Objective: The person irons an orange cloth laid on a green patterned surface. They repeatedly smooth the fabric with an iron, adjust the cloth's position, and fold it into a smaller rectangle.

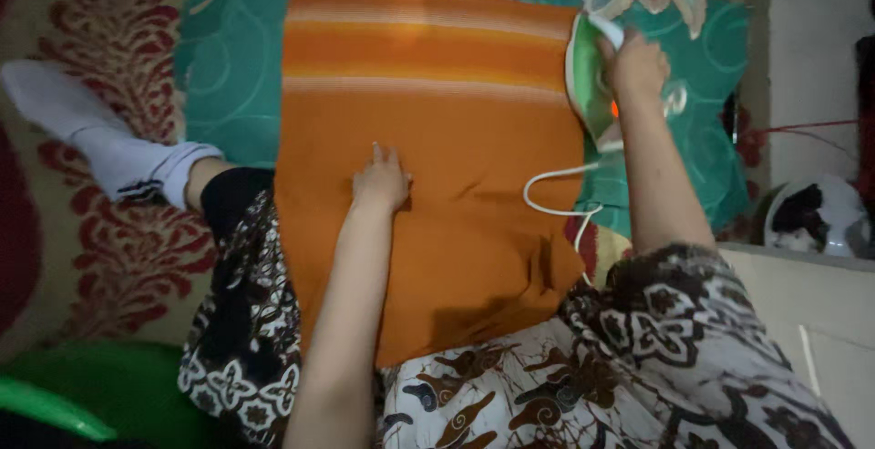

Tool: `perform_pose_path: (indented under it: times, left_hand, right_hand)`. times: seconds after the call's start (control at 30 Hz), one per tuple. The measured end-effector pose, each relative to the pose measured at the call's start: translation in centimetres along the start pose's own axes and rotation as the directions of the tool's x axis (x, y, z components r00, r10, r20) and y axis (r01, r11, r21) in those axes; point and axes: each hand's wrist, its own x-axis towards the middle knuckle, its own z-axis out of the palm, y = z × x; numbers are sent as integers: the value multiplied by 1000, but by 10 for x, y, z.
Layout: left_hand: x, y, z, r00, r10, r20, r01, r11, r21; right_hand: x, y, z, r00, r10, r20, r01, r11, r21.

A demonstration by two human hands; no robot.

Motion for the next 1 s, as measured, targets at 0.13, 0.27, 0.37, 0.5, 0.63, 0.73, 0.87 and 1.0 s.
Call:
perform_pose_path:
  times: [0.13,0.27,0.37,0.5,0.63,0.73,0.87,1.0]
  left_hand:
    - [-6,3,1,998,60,-6,-60,996,-60]
    - [-10,5,0,995,96,-3,-96,995,-20]
    - [-11,5,-1,995,100,-2,-100,995,-24]
    - [-9,3,-1,996,88,-2,-88,994,-61]
    - [-7,4,0,997,74,-30,-76,994,-76]
    - [-7,8,-7,999,38,-6,-39,999,-24]
    - [-13,10,-11,998,-43,46,41,998,49]
    - [-8,6,-8,992,-124,29,123,992,29]
  right_hand:
    - [-67,1,-27,996,12,93,-10,1000,-24]
    - [-66,-4,-32,997,-1,79,2,1000,-14]
    - [-24,-7,-19,1000,-5,2,5,998,-65]
    - [24,-9,-5,999,-18,-28,19,999,30]
    - [24,-7,-15,969,-244,37,239,964,117]
    - [-1,-22,-31,909,-381,168,343,914,218]
    - [-51,-84,-40,843,-507,178,480,860,173]
    - [-95,-160,-50,775,-575,261,544,818,187]
